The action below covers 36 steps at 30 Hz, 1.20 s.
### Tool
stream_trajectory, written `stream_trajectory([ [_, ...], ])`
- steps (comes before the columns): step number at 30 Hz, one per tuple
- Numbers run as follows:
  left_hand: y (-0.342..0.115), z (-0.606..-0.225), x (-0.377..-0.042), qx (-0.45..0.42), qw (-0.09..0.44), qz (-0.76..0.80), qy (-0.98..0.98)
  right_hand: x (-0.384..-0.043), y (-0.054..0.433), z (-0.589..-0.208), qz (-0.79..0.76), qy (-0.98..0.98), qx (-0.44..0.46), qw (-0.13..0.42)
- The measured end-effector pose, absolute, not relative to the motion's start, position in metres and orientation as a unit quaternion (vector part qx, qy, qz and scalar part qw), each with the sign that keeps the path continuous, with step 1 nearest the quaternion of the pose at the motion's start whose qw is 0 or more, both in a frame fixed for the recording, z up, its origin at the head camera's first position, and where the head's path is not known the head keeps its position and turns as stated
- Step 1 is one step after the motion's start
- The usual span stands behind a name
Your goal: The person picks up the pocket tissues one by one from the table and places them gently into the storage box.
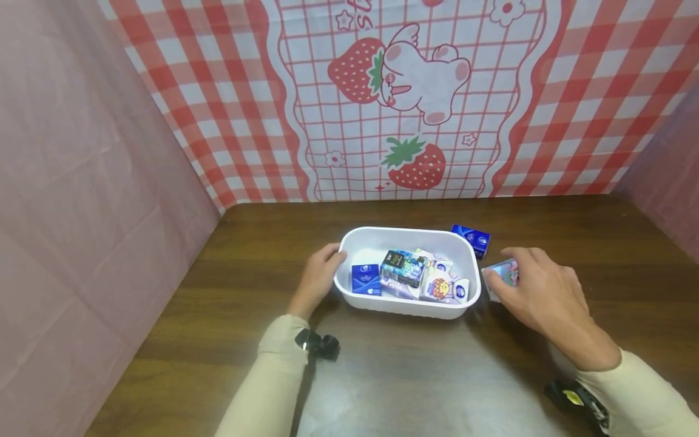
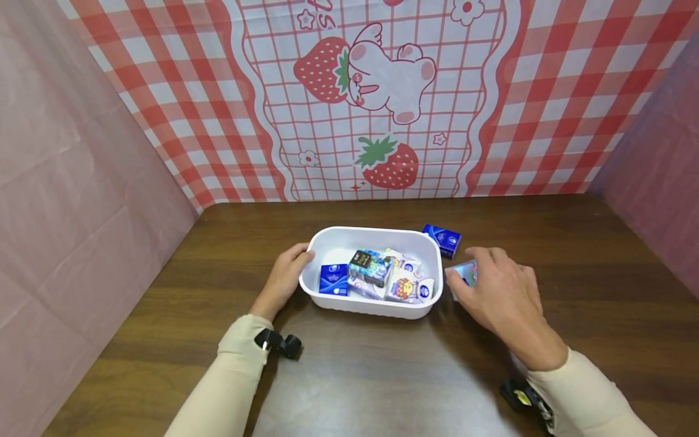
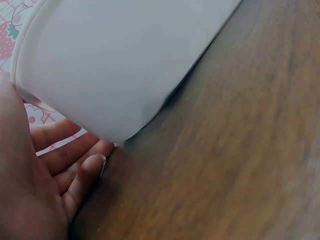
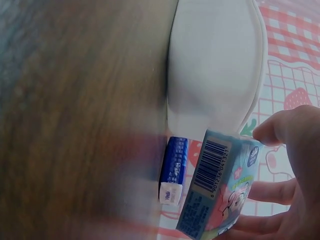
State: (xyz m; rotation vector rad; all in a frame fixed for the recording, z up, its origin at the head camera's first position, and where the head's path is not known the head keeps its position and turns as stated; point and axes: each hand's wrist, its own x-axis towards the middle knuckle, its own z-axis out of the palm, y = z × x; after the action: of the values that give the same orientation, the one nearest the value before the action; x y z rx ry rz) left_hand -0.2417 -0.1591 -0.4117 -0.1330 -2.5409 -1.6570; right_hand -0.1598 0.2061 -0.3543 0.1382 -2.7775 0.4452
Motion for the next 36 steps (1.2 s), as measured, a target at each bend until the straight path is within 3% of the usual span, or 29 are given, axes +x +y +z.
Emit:
stream_trajectory([
  [36, -0.1576, -0.4111, -0.2425, -0.040, 0.050, -0.541, -0.838, -0.1563, 0.1964, -0.3463, 0.195, -0.967, 0.038, 0.158],
])
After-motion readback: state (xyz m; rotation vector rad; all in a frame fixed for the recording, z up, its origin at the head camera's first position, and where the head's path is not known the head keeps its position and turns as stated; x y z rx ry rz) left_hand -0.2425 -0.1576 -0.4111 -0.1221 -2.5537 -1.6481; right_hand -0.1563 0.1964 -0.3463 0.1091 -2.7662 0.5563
